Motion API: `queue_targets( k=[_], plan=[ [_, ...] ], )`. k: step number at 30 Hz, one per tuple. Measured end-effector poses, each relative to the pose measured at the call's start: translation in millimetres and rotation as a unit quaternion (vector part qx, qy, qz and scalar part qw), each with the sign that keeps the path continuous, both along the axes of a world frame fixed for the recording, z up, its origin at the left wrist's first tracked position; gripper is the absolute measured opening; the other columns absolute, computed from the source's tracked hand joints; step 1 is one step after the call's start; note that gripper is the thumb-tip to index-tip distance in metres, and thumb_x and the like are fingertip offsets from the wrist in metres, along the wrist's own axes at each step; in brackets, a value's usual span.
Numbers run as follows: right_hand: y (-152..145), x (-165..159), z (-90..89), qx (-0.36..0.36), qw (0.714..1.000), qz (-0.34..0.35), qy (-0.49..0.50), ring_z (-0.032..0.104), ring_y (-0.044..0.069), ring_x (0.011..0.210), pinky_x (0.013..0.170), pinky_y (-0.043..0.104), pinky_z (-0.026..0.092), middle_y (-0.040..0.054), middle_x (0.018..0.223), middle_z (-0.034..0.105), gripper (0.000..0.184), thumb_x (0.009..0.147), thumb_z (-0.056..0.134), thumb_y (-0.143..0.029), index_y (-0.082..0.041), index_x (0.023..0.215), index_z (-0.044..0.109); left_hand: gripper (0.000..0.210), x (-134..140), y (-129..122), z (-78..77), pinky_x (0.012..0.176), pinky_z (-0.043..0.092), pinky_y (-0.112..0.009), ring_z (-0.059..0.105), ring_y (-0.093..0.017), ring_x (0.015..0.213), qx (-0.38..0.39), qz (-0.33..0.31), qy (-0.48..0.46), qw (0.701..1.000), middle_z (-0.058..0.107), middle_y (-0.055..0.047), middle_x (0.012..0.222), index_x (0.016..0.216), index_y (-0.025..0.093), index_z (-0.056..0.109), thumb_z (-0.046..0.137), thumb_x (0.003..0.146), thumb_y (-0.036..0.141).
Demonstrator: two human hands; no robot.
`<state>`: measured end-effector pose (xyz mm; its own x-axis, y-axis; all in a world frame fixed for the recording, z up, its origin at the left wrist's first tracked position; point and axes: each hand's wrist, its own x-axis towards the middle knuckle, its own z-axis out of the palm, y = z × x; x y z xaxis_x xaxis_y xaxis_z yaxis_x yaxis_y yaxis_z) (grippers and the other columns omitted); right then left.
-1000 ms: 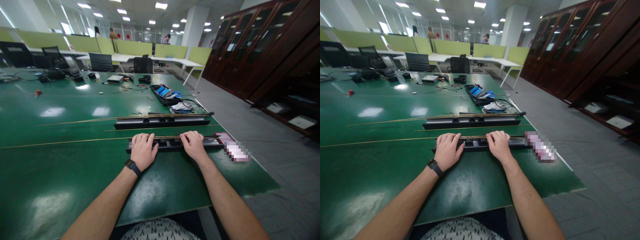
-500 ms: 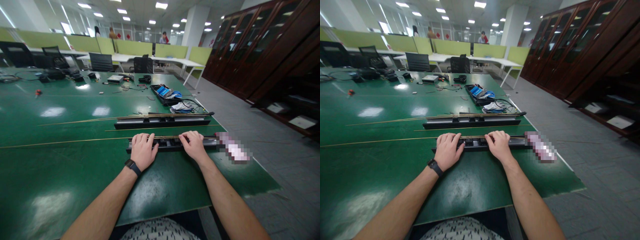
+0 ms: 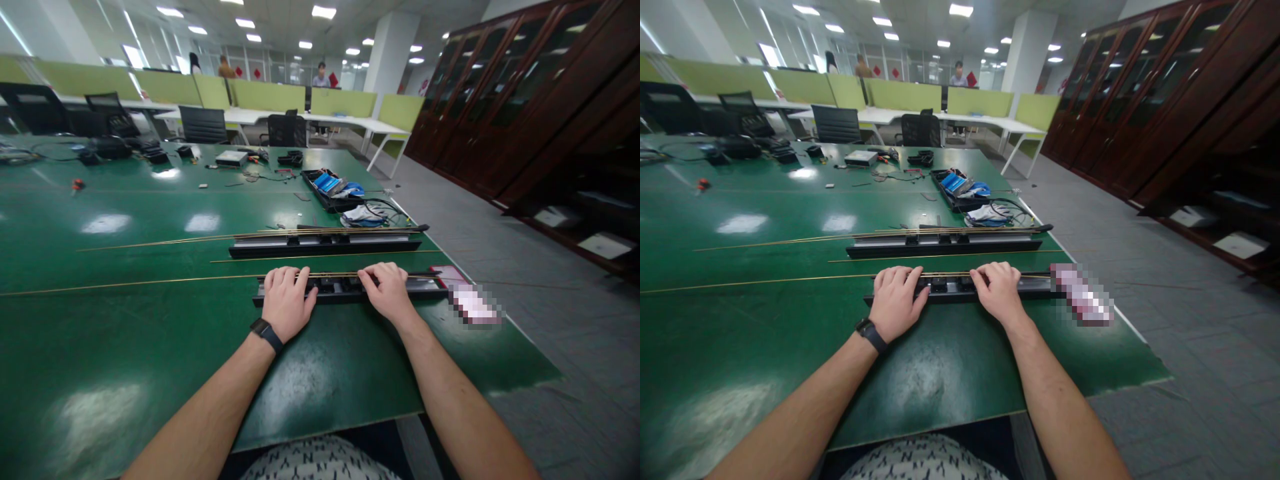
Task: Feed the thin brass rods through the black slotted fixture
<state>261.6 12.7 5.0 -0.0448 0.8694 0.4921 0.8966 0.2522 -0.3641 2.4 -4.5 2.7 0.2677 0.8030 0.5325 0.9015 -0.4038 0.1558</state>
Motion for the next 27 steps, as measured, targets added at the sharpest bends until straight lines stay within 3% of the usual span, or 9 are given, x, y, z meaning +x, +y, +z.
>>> queue_targets(
  k=[27],
  plan=[
    [0.3, -0.2, 0.1, -0.002, 1.0, -0.007, -0.006, 0.056, 0.023, 0.097, 0.091, 0.041, 0.029, 0.0041, 0.091, 0.073, 0.031, 0.101, 0.049, -0.043, -0.024, 0.085, 0.068, 0.041, -0.6, 0.1, 0.8, 0.106, 0.036, -0.05, 0.055, -0.032, 0.119, -0.001, -0.002, -0.004, 1.0, 0.067, -0.014, 0.119, 0.133, 0.021, 0.061, 0.053, 0.098, 0.041]
  ],
)
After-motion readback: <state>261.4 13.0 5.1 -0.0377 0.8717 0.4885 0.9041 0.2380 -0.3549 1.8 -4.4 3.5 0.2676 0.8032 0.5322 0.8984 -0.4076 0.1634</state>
